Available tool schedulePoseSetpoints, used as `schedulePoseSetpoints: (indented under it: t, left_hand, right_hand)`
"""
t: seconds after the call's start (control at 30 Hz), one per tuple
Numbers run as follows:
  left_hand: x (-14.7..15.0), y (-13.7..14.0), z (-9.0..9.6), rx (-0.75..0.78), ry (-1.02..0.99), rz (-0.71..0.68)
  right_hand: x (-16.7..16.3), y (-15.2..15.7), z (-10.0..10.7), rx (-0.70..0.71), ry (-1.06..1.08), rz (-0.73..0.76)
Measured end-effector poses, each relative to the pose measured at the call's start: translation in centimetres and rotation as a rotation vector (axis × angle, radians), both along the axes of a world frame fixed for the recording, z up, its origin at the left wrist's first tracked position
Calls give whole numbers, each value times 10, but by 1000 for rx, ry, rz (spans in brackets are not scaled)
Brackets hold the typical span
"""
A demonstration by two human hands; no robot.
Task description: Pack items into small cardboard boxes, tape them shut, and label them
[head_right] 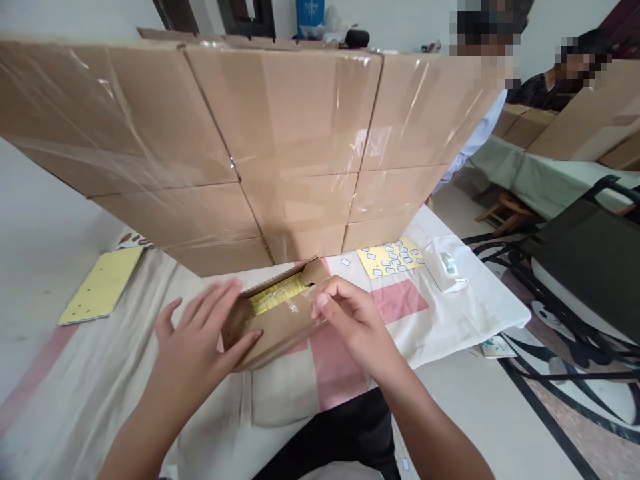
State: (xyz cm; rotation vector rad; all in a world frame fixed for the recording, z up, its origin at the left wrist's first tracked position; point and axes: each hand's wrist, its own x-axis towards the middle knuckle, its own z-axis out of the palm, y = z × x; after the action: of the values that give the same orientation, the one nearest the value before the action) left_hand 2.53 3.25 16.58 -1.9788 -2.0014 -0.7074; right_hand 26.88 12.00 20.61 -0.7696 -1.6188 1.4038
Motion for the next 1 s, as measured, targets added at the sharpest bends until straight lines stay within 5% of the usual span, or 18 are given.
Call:
schedulePoseSetpoints:
  t: [0.1, 0.3, 0.53, 0.77, 1.0]
  left_hand:
    - [12, 1, -2, -195, 53, -161]
    - [14, 12, 6, -254, 89, -340]
    - [20, 30, 11, -160, 245, -405]
    - [15, 28, -3, -120, 105, -436]
    - [18, 29, 0, -129, 108, -404]
  right_hand:
    - [-15, 1, -1, -22, -75, 12]
    - [-29, 2, -8, -107, -283, 2]
    - [-40, 1, 10, -129, -444, -140]
    - [-44, 9, 16, -491, -537, -5]
    - [-47, 18, 20, -603, -589, 46]
